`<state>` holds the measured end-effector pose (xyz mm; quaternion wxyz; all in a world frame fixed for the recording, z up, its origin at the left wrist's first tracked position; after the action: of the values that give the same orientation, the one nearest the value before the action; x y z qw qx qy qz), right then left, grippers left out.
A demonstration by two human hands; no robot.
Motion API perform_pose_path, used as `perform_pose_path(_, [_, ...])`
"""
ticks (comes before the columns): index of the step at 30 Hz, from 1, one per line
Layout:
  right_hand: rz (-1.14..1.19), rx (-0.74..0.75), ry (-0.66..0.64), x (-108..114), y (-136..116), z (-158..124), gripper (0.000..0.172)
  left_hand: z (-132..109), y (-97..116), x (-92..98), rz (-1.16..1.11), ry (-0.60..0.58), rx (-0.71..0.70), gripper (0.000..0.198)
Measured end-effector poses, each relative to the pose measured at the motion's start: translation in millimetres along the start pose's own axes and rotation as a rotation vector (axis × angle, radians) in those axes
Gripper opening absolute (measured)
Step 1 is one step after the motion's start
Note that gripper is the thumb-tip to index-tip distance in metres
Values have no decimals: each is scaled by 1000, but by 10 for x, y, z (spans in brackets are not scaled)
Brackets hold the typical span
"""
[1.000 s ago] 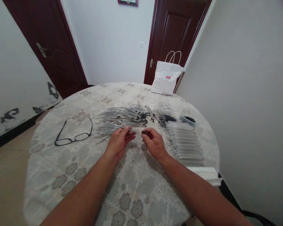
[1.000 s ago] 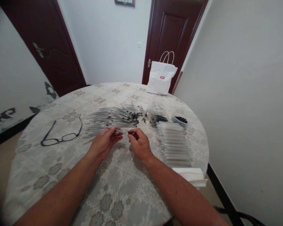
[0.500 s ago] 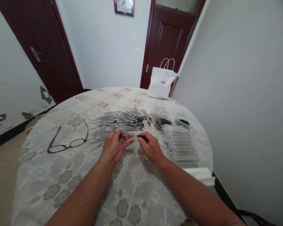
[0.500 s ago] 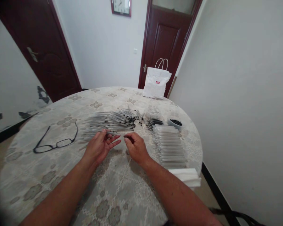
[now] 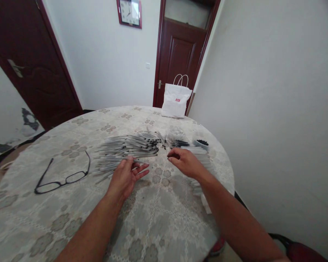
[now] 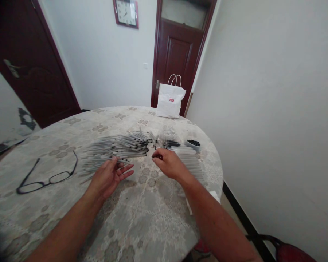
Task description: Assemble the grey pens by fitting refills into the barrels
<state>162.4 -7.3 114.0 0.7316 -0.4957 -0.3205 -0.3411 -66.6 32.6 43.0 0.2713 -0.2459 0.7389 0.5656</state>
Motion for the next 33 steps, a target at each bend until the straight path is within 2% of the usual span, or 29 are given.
perform_pose_path(2, [-73, -22, -8, 119, 187, -15, 12, -13, -11, -6, 15, -14, 21, 16])
perform_pose_path(4, [-160, -68, 50, 280, 441, 4, 14, -22, -26, -6, 25, -28, 36, 17])
perform_pose_path(9, [-491, -315, 370, 830, 1162, 166, 26, -30, -59, -14, 49, -69, 67, 19])
perform_pose_path(11, [-582, -415, 481, 983, 1317, 214, 39, -27, -67, -13, 61, -81, 69, 19])
perform_pose_path(13, [-605, -430, 547, 1012, 1305, 238, 47, -25, -76, -8, 73, -96, 67, 21])
perform_pose_path(14, [-582, -396, 549, 968, 1235, 243, 46, -24, -82, -4, 80, -103, 66, 23])
perform_pose_path(16, [-456, -282, 474, 766, 995, 233, 40, -25, -99, 6, 98, -109, 71, 27])
perform_pose_path(20, [-126, -88, 159, 122, 330, 95, 29, -33, -132, 7, 115, -131, 80, 29])
perform_pose_path(24, [21, 35, -28, -392, -174, -78, 23, -38, -146, 2, 116, -139, 73, 28])
perform_pose_path(28, [49, 88, -27, -638, -337, -125, 19, -47, -136, -3, 129, -145, 65, 26])
perform_pose_path(33, [59, 91, 50, -708, -330, -139, 16, -63, -95, -22, 157, -154, 57, 29])
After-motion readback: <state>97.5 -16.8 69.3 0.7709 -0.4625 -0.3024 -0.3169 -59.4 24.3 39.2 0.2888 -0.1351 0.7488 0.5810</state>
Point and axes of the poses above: each hand's wrist, its own z-axis towards the middle knuckle, its own x-axis out of the back of the hand, y = z × x, the point moved 4 cm from there along z, towards the middle knuckle, and after that the axes turned 8 degrees about -z, right-handed, at the moved point
